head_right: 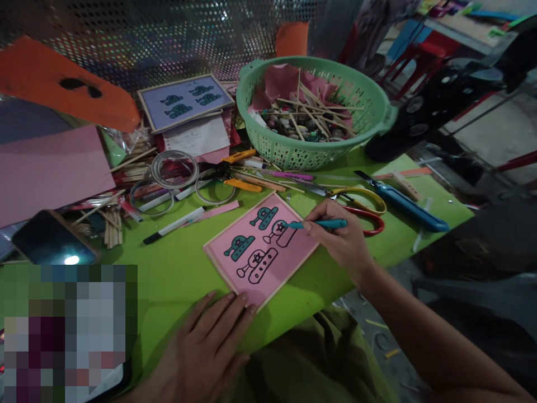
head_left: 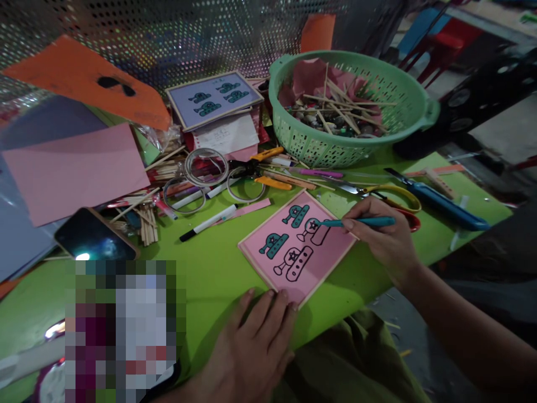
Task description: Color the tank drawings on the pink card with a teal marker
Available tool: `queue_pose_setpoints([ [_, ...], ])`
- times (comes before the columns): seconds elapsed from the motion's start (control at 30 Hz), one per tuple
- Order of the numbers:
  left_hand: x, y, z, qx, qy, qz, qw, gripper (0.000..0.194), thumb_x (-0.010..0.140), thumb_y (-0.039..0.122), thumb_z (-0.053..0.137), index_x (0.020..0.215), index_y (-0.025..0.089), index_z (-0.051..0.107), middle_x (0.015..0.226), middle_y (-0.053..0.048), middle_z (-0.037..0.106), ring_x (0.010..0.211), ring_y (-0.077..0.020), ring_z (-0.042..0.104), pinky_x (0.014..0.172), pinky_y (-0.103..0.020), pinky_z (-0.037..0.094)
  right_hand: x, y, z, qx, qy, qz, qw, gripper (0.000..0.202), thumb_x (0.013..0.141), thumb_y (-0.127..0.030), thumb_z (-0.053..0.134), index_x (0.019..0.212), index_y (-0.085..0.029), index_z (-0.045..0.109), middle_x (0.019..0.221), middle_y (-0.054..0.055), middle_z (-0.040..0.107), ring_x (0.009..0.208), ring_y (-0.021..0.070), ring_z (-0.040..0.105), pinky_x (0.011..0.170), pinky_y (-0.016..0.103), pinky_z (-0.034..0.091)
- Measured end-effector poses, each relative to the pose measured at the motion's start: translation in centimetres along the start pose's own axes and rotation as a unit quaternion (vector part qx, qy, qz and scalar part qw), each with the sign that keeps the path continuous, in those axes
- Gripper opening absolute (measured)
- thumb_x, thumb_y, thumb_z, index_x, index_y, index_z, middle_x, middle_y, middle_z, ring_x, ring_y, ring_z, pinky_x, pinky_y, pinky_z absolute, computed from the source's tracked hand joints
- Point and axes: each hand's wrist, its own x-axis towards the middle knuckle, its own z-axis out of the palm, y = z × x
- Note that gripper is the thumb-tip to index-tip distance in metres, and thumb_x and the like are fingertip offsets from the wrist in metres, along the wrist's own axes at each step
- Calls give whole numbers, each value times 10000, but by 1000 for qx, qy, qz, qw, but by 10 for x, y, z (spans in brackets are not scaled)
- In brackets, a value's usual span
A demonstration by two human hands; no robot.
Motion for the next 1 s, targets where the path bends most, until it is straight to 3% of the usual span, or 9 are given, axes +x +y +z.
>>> queue_pose_setpoints([
  [0.5,-7,3,8,6,-25,7,1000,598,1060,496,459,1582,203,470,1597,-57,549,1441,-236,444,1204,-435,291,1,4,0,9,1,-8,1000,181,824,-352,797,732,-257,674,632,-14,627,551,161,529,498,303,378],
  [0.57,-5,2,4,9,-33,9,999,571,1072,480,438,1569,205,488,1578,-45,569,1426,-229,453,1194,-437,294,1,5,0,11,1,-7,1000,162,821,-334,792,737,-255,678,635,-15,633,552,160,533,500,303,377],
  [0.77,1,0,2,-9,11,-7,1000,505,1071,518,449,1448,225,614,1486,4,652,1362,-205,490,1156,-407,313,0,6,0,5,17,-8,1000,143,821,-293,774,729,-257,670,621,-19,621,543,157,506,500,308,359],
  [1.0,-3,2,4,0,3,-1,1000,508,1079,472,425,1490,209,570,1565,-26,582,1423,-225,451,1191,-431,284,-1,2,0,10,10,3,1000,137,858,-273,753,755,-298,665,658,-10,634,582,188,538,534,333,379],
])
